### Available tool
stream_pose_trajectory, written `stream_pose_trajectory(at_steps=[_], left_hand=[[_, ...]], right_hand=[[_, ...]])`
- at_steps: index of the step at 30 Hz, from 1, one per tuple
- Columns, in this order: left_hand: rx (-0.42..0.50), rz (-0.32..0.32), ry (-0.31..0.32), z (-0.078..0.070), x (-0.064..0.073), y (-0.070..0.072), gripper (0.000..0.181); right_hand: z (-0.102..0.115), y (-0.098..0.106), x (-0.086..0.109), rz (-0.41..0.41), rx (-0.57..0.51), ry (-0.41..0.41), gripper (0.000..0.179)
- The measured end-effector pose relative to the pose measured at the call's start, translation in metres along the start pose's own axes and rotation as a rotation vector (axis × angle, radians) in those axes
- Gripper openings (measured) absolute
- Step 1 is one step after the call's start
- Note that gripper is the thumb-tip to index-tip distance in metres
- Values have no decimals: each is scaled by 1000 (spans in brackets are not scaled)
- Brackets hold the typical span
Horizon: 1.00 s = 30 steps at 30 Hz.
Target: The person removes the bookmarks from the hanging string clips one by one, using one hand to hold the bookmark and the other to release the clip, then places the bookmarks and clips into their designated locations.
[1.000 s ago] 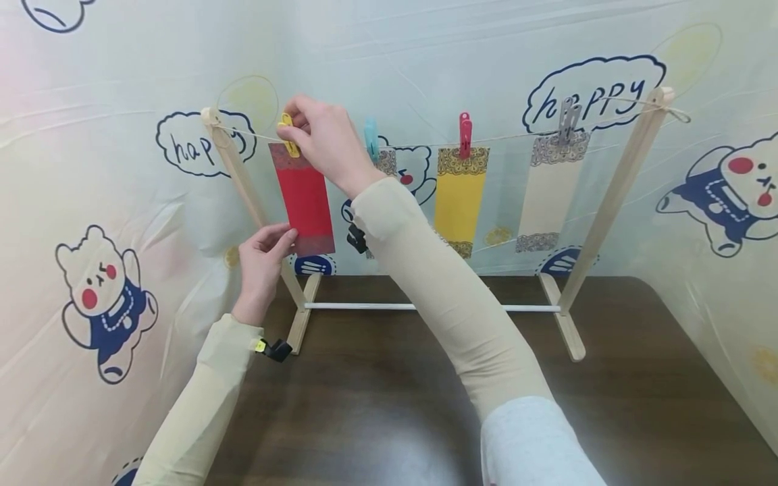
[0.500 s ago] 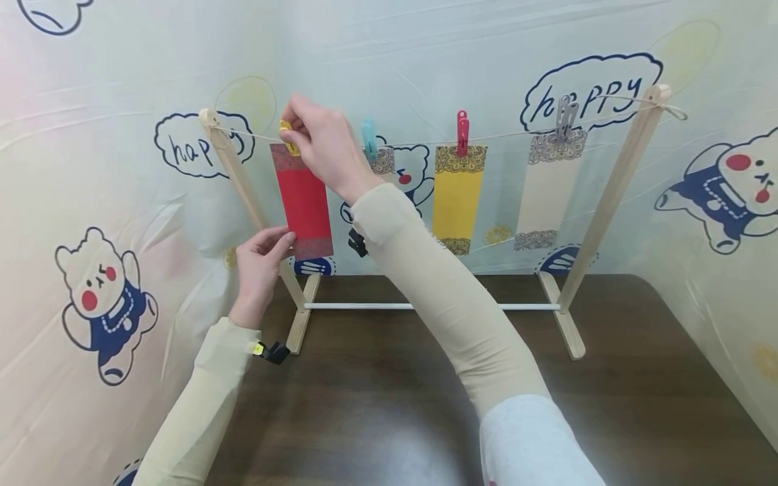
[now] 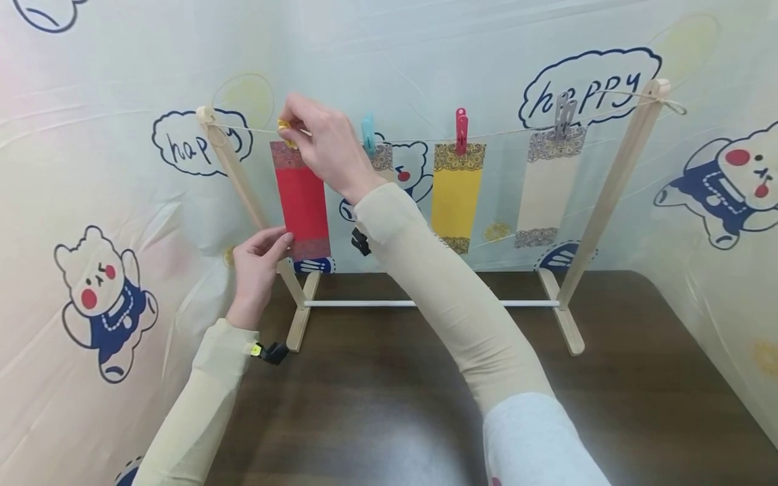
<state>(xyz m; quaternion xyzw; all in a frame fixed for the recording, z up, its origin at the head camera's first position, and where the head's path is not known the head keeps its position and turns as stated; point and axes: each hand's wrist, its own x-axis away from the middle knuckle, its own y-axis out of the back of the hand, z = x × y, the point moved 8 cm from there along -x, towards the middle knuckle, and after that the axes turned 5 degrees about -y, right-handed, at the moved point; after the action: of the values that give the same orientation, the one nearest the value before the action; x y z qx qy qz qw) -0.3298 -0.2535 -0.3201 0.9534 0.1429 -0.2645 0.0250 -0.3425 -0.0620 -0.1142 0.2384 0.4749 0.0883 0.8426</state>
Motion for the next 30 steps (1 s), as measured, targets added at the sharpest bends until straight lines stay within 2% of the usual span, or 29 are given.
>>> stream_pose_trajectory(at_steps=[4,10,20,30], left_hand=[[-8,4,-5,1,1,1,26],[3,1,26,3,3,4,26],[45,-26,-1,2,5,7,26],[39,-17,-4,2,12,10,26]], right_hand=[[1,2,2,-21,-9,35,15],[6,4,1,-31,-10,60,14],[8,9,3,-39,-20,56,14],[8,15,11,-41,-22,46,15]])
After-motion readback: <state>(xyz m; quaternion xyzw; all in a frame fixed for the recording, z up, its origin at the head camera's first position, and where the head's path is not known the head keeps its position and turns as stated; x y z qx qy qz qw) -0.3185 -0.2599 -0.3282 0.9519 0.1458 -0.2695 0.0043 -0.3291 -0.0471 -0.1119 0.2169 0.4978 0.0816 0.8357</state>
